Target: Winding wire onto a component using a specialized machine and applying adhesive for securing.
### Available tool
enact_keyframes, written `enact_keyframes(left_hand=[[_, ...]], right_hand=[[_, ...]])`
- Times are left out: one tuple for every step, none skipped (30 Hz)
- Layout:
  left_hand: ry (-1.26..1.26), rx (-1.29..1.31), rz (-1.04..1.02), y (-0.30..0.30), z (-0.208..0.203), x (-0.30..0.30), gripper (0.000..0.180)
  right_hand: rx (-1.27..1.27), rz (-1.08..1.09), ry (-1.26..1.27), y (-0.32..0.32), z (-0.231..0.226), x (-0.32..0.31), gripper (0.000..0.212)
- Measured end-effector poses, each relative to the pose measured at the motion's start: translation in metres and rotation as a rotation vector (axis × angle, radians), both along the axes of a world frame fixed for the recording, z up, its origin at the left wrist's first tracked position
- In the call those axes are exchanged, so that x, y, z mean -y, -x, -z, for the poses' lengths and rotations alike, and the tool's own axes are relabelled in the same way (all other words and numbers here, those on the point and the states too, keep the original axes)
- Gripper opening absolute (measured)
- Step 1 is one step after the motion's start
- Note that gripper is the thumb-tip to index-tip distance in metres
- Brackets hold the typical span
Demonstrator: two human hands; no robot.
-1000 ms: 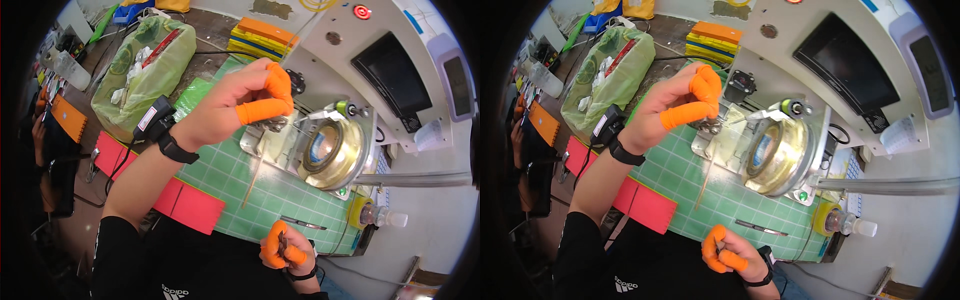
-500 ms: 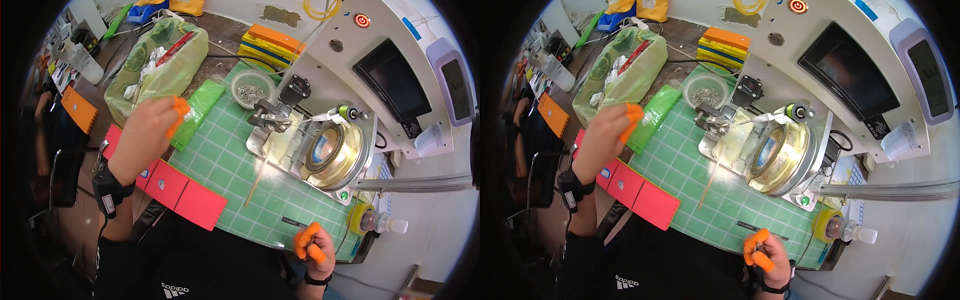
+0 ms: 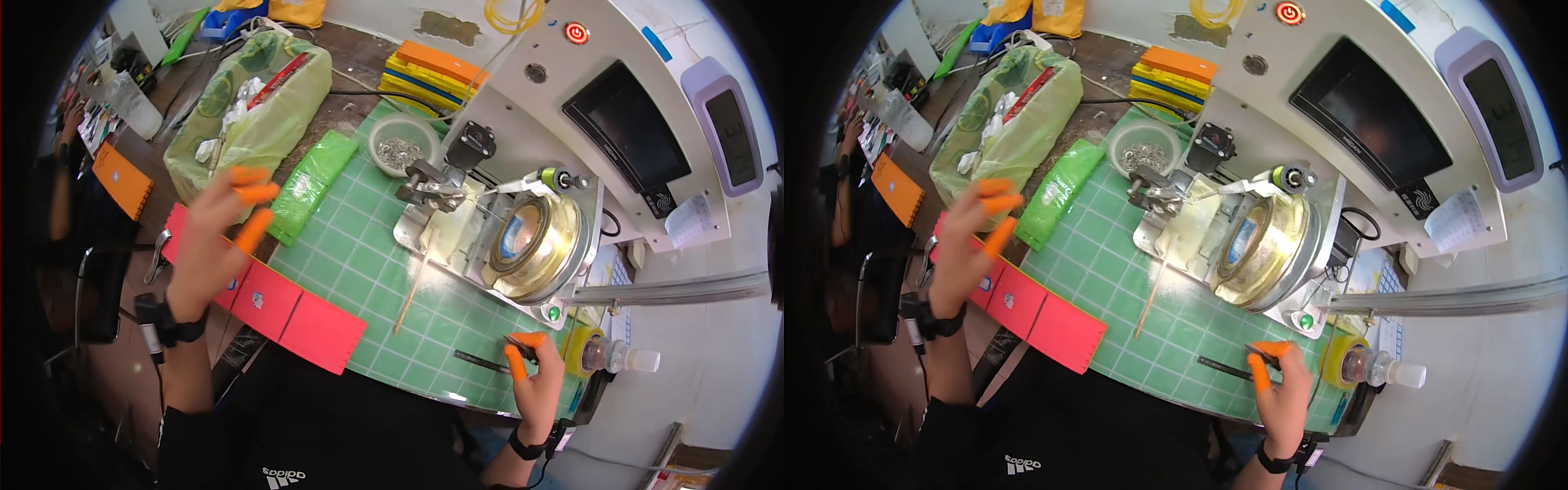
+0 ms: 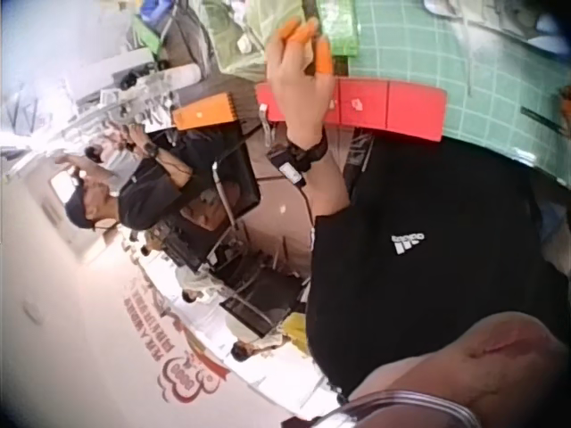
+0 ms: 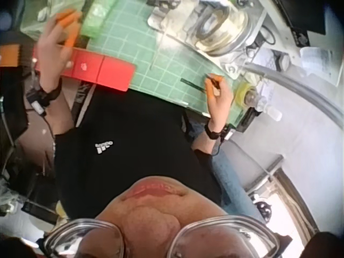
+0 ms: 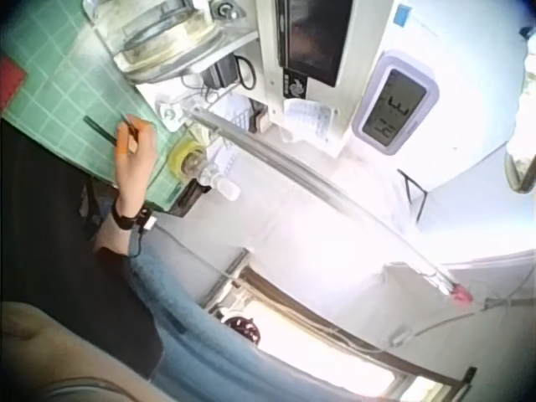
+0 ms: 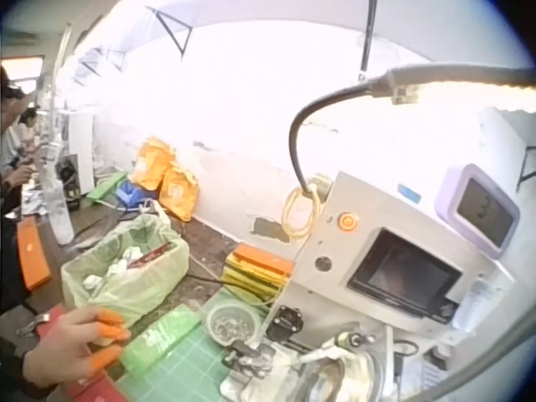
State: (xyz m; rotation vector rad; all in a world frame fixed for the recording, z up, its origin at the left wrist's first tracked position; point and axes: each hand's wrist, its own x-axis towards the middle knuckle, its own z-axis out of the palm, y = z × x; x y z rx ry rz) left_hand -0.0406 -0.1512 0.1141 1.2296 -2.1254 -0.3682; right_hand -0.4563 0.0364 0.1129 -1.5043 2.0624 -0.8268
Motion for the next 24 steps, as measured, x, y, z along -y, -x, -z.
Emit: enact_keyframes(left_hand=[[-0.005,-0.007,0.01,-0.004,-0.01,0.0,0.035],[0.052,-0.045,-0.04,-0.01,-0.023,0.0,0.035],[0.112,-0.081,-0.097,-0.013,-0.034,-0.001,0.036],[0.111,-0.088,-0.089,-0.013,-0.04,0.001,0.036],[0.176,-0.156,-0.1,-0.011,-0.045,0.003,0.035],[0.242,-0.219,-0.112,-0.01,-0.051,0.003,0.034],[0.243,-0.221,-0.101,-0.004,-0.058,0.003,0.034],[0.252,-0.312,-0.04,0.006,-0.066,0.003,0.034],[0.26,-0.404,0.025,0.015,-0.075,0.003,0.034],[0.234,-0.301,0.064,0.023,-0.083,0.005,0.036],[0.234,-0.313,0.089,0.038,-0.084,0.012,0.036],[0.212,-0.19,0.204,0.056,-0.085,0.02,0.049],[0.194,-0.065,0.32,0.074,-0.084,0.027,0.062],[0.194,-0.081,0.348,0.093,-0.08,0.033,0.062],[0.22,0.093,0.389,0.107,-0.075,0.034,0.069],[0.245,0.268,0.426,0.117,-0.068,0.036,0.075],[0.247,0.268,0.424,0.124,-0.059,0.039,0.075],[0.199,0.268,0.427,0.132,-0.05,0.043,0.074],[0.153,0.27,0.439,0.141,-0.038,0.048,0.073],[0.16,0.27,0.447,0.148,-0.024,0.052,0.073],[0.192,0.244,0.392,0.152,-0.011,0.055,0.068],[0.224,0.213,0.342,0.155,-0.004,0.057,0.063],[0.226,0.213,0.352,0.156,-0.002,0.059,0.063],[0.225,0.18,0.362,0.158,0.0,0.06,0.061]], right_hand=[[-0.007,0.01,-0.005,0.003,0.004,-0.004,0.018],[-0.142,-0.025,-0.019,0.008,0.01,-0.007,0.02],[-0.275,-0.068,-0.03,0.012,0.013,-0.009,0.021],[-0.222,-0.055,-0.064,0.01,0.015,-0.012,0.024],[-0.229,-0.045,-0.065,0.008,0.011,-0.013,0.024],[-0.24,-0.079,-0.052,0.005,0.006,-0.012,0.025],[-0.251,-0.111,-0.039,0.001,0.0,-0.012,0.026],[-0.252,-0.097,-0.038,-0.002,-0.004,-0.009,0.026],[-0.193,-0.154,-0.011,-0.006,-0.009,-0.005,0.027],[-0.14,-0.204,0.015,-0.01,-0.014,-0.001,0.028],[-0.149,-0.178,0.015,-0.017,-0.021,0.005,0.028],[0.013,-0.272,0.032,-0.029,-0.027,0.012,0.032],[0.176,-0.365,0.051,-0.04,-0.031,0.02,0.036],[0.213,-0.433,0.116,-0.051,-0.033,0.03,0.04],[0.261,-0.526,0.187,-0.064,-0.033,0.042,0.044],[0.325,-0.541,0.219,-0.079,-0.031,0.052,0.046],[0.39,-0.561,0.25,-0.093,-0.029,0.063,0.048],[0.384,-0.559,0.256,-0.104,-0.027,0.071,0.048],[0.398,-0.511,0.306,-0.111,-0.019,0.079,0.048],[0.413,-0.466,0.355,-0.118,-0.01,0.088,0.048],[0.415,-0.461,0.36,-0.127,0.0,0.097,0.048],[0.661,-0.283,0.405,-0.134,0.01,0.107,0.044],[0.904,-0.1,0.446,-0.138,0.018,0.117,0.04],[0.901,-0.092,0.448,-0.138,0.022,0.128,0.04]])
